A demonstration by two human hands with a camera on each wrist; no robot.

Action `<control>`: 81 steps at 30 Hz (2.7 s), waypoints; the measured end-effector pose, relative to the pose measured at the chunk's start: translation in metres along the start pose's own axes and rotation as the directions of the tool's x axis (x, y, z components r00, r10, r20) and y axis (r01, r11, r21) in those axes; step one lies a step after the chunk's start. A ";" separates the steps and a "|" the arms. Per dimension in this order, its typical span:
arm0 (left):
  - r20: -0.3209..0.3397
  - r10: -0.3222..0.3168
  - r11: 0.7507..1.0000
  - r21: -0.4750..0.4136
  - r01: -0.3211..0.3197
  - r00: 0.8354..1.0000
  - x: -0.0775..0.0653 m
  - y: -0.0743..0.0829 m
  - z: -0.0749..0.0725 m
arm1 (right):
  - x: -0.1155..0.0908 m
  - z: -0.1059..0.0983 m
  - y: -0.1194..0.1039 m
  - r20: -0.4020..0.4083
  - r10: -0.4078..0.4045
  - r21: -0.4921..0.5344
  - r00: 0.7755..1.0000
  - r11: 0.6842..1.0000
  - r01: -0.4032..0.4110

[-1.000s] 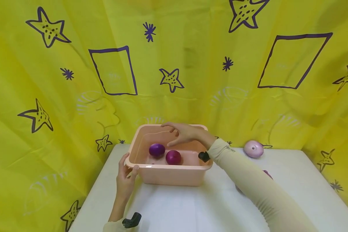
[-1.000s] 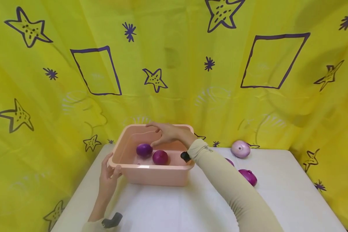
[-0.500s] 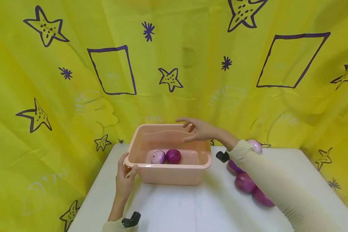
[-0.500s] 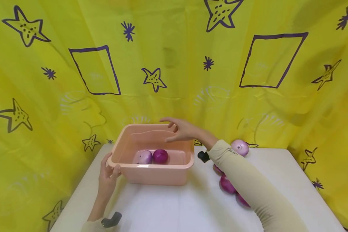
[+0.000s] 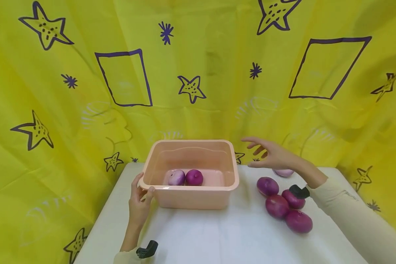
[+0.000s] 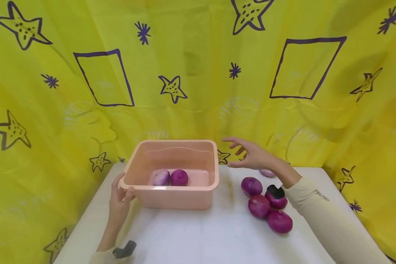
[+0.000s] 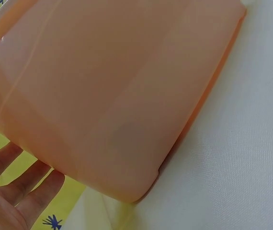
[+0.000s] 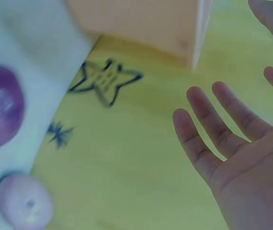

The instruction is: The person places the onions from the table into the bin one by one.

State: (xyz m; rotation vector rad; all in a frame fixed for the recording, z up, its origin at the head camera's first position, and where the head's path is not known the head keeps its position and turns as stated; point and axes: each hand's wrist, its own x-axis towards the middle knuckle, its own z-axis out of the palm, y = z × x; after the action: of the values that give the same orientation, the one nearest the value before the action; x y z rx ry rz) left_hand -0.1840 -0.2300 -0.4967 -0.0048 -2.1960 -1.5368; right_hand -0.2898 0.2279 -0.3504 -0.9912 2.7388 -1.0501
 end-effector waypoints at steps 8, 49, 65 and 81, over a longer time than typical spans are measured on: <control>0.006 -0.010 1.000 -0.021 0.010 1.000 0.001 0.000 -0.001 | -0.059 -0.010 0.028 -0.041 0.082 -0.026 0.996 0.996 -0.083; 0.016 -0.001 1.000 -0.022 0.001 1.000 0.000 0.004 -0.002 | -0.159 0.025 0.136 0.205 0.248 0.158 0.947 0.947 -0.281; 0.018 -0.002 1.000 -0.028 0.003 1.000 0.000 0.005 -0.001 | -0.159 0.025 0.137 0.185 0.242 0.172 0.953 0.946 -0.274; 0.010 -0.006 1.000 -0.025 0.007 1.000 0.000 0.004 -0.002 | -0.123 -0.014 0.104 -0.017 0.149 0.004 0.989 0.989 -0.149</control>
State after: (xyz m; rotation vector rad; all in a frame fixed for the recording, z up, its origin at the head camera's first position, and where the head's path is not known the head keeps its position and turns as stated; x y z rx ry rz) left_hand -0.1821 -0.2301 -0.4925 -0.0130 -2.1862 -1.5707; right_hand -0.2532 0.3664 -0.4258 -0.7659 2.7729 -1.0421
